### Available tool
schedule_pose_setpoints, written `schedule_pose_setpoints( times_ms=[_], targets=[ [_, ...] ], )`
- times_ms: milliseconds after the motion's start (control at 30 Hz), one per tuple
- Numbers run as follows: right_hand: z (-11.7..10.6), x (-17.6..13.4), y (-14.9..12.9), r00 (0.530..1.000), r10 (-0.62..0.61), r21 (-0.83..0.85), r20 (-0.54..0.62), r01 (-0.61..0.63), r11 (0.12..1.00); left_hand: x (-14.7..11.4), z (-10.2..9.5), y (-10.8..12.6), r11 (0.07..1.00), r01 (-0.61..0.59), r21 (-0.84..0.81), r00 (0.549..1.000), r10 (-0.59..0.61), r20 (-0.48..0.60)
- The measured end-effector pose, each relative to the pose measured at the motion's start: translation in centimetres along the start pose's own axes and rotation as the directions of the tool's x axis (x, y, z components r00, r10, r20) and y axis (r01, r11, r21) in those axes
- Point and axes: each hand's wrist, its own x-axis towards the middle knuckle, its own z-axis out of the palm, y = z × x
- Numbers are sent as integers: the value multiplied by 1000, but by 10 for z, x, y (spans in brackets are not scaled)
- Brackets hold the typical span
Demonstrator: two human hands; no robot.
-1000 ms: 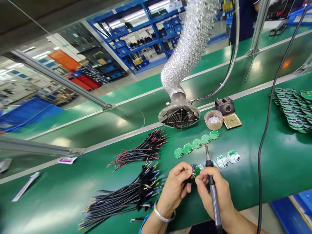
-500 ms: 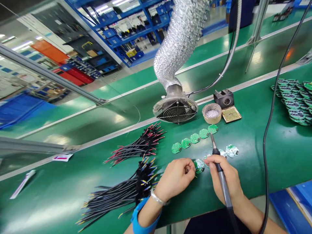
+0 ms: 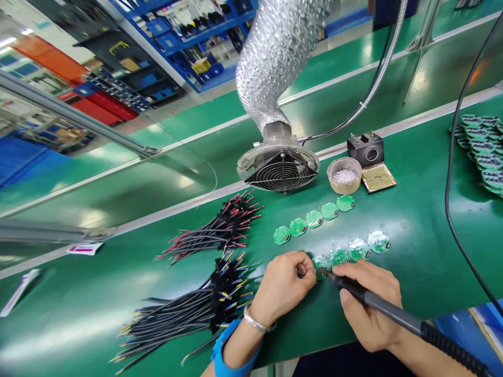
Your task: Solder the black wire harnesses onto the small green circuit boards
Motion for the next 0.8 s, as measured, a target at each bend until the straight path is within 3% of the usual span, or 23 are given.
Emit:
schedule_pose_setpoints(
  times_ms=[267,667,800],
  targets=[
    [3,3,-3,1000,21,-24,20,-21,999,0,0,0,999,11,-31,1000,-10,4],
    [5,6,-5,990,-139,16,-5,139,990,0,1,1,1000,28,-5,1000,-28,-11],
    [1,3,-5,993,-111,44,-32,113,993,1,0,2,1000,13,6,1000,-13,-10]
  ],
)
